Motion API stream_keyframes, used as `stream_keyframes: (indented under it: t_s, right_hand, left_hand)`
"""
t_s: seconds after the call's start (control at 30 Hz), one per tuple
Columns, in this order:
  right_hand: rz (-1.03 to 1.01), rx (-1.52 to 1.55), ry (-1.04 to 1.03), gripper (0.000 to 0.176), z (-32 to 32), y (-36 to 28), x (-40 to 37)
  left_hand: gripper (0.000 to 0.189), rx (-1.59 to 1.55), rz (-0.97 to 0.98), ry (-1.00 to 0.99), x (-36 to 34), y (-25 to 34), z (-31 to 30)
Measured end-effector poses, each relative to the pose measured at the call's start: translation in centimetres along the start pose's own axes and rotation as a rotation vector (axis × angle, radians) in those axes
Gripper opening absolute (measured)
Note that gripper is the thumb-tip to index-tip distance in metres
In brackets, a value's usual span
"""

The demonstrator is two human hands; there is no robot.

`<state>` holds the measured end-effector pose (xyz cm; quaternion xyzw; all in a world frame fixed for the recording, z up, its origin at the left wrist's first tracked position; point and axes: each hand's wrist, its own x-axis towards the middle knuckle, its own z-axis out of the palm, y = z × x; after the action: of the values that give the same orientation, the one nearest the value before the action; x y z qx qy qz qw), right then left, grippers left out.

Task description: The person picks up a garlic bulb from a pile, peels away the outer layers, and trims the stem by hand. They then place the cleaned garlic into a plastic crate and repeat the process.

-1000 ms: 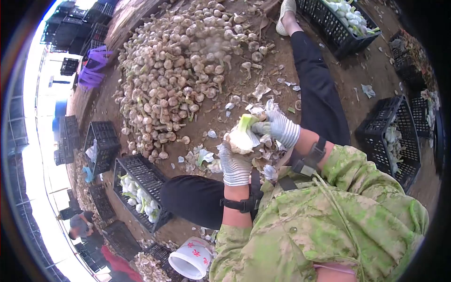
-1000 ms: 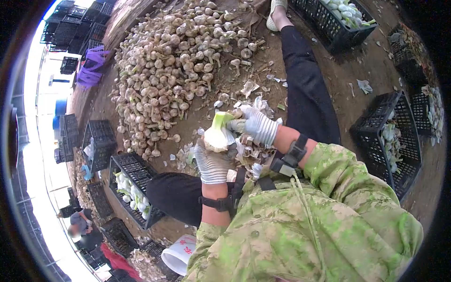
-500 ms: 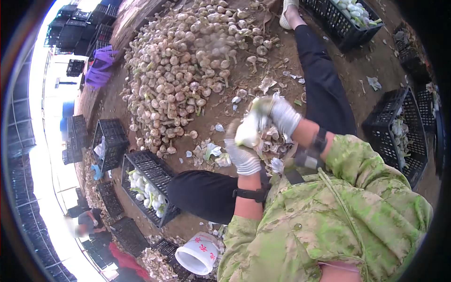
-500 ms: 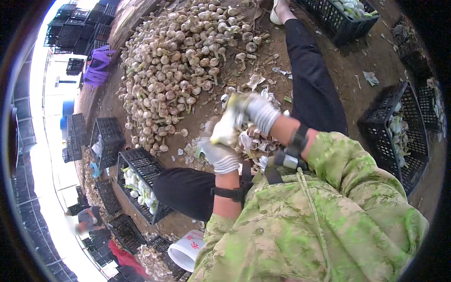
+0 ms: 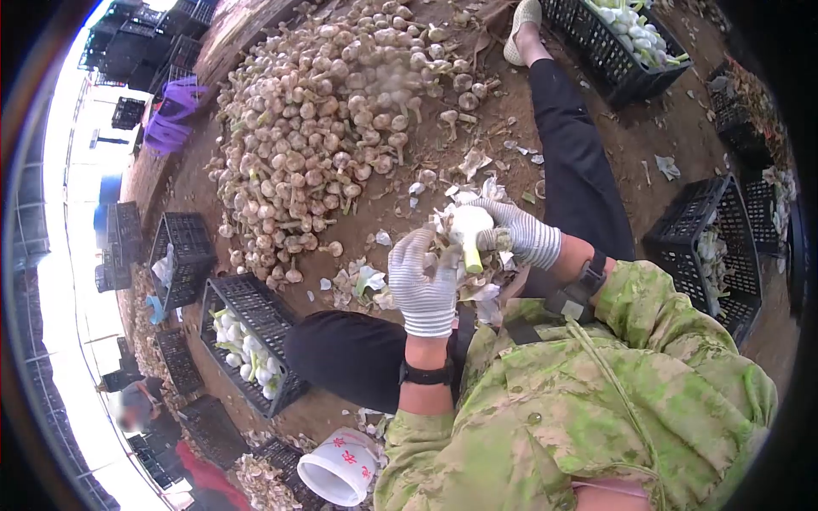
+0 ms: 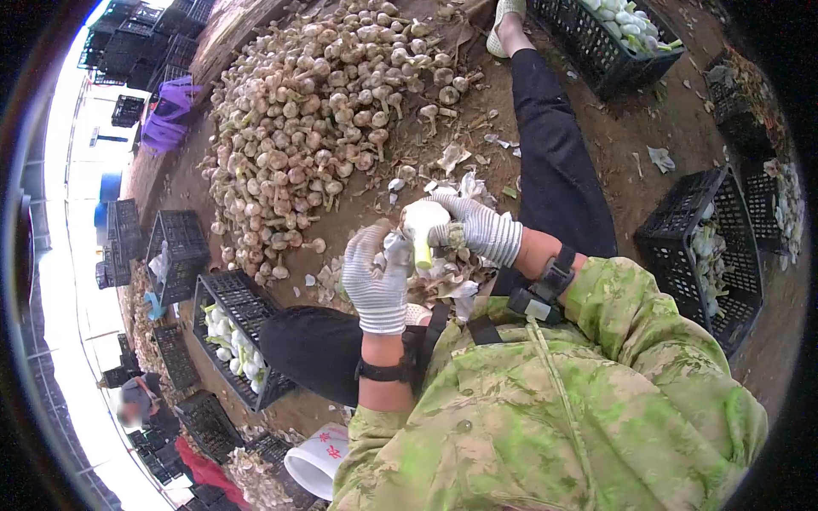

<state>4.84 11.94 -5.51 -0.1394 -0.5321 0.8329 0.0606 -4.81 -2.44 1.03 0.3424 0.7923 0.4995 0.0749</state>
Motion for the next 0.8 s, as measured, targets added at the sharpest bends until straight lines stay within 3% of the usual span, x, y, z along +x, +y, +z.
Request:
stream_keyframes:
  t_s: [0.07, 0.1, 0.27, 0.33, 0.37, 0.47, 0.5, 0.6, 0.63, 0.73, 0.8]
  right_hand:
    - [-0.012, -0.035, -0.014, 0.057, 0.3, -0.2, 0.0]
    - [0.003, -0.062, -0.008, 0.058, 0.7, -0.9, -0.2]
    - [0.031, -0.061, -0.057, 0.059, 0.4, -0.1, -0.7]
    - [0.046, 0.073, -0.139, 0.061, 0.7, -0.8, -1.0]
    - [0.041, 0.104, -0.200, 0.065, 0.8, -1.6, -1.5]
    - [0.106, 0.081, -0.250, 0.068, 0.5, -1.7, -1.5]
    - [0.121, 0.286, -0.228, 0.070, 0.6, -1.2, -1.6]
    - [0.124, 0.280, -0.215, 0.070, 0.6, -0.9, -1.3]
    - [0.020, -0.105, -0.190, 0.067, 0.6, -0.1, -1.0]
    - [0.040, -0.162, -0.139, 0.064, 0.8, 0.3, -1.1]
    - [0.057, -0.067, -0.163, 0.061, 0.6, -0.4, -1.2]
  left_hand:
    - [0.022, 0.199, 0.145, -0.092, 0.6, -0.2, -0.2]
    - [0.014, 0.269, 0.210, -0.034, 0.8, 0.1, -0.1]
    - [0.008, 0.500, 0.366, -0.069, 1.0, -0.5, 0.3]
    - [0.004, 0.153, 0.180, -0.047, 0.9, -1.5, 0.4]
    - [0.002, -0.253, -0.339, -0.093, 0.8, -1.9, 0.2]
    - [0.007, -0.442, -0.501, -0.106, 0.4, -4.4, 0.7]
    - [0.007, -0.448, -0.504, -0.100, 0.2, -4.6, 0.8]
    - [0.009, -0.572, -0.519, -0.003, -0.3, -4.4, 0.6]
    - [0.007, -0.610, -0.576, -0.036, -0.2, -3.3, 0.4]
    - [0.009, -0.789, -0.645, -0.024, -0.2, -3.2, 0.2]
    - [0.012, -1.379, -0.826, 0.028, 0.5, -3.2, -0.8]
